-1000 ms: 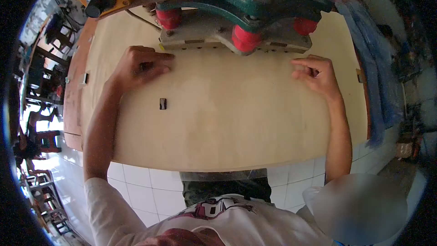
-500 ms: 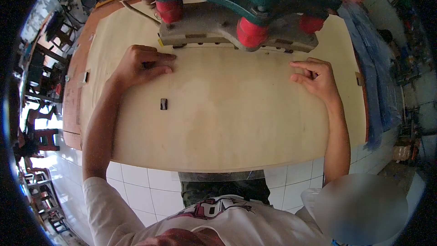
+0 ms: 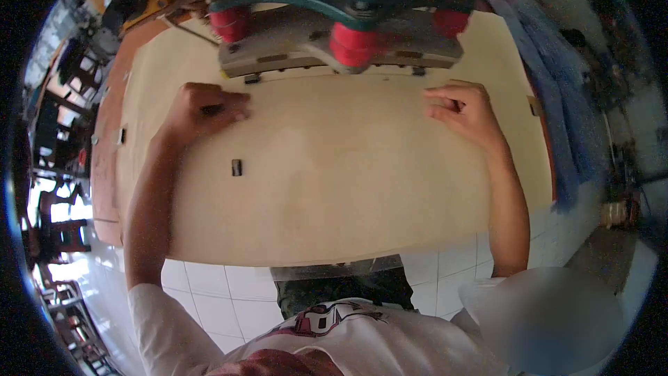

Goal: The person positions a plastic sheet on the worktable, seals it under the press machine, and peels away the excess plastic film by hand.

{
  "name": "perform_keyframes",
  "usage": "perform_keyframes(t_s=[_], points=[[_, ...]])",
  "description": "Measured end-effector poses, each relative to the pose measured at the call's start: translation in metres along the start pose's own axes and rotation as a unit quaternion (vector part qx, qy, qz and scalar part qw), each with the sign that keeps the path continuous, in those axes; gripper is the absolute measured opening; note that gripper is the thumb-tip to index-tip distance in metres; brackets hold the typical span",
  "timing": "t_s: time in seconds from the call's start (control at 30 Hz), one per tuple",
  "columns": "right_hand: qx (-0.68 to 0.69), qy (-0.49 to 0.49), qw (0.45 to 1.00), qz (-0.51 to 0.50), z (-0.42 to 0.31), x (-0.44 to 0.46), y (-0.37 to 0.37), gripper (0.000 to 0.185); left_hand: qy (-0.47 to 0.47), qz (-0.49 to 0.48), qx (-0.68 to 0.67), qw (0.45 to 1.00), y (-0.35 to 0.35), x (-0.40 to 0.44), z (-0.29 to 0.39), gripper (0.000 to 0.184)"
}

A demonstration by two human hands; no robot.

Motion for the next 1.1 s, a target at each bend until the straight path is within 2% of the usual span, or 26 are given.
perform_keyframes(t_s=[0.33,1.1], points=[[-0.018,-0.001,1.0,0.01,0.002,-0.001,0.003,0.03,0.055,0.015,-0.013,0.998,0.0,-0.001,-0.009,0.03],[-0.013,-0.016,1.0,0.003,0.008,-0.001,0.0,0.029,0.054,0.0,-0.02,0.998,-0.001,0.0,-0.006,0.03]])
Point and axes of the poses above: each hand's wrist, its own x-axis towards the middle knuckle, its own y-axis out of the back of the hand, z = x × y, the point moved 10 cm from there along x, towards the middle knuckle, and after that the axes turned 11 degrees about -x, right-handed, at the moved point
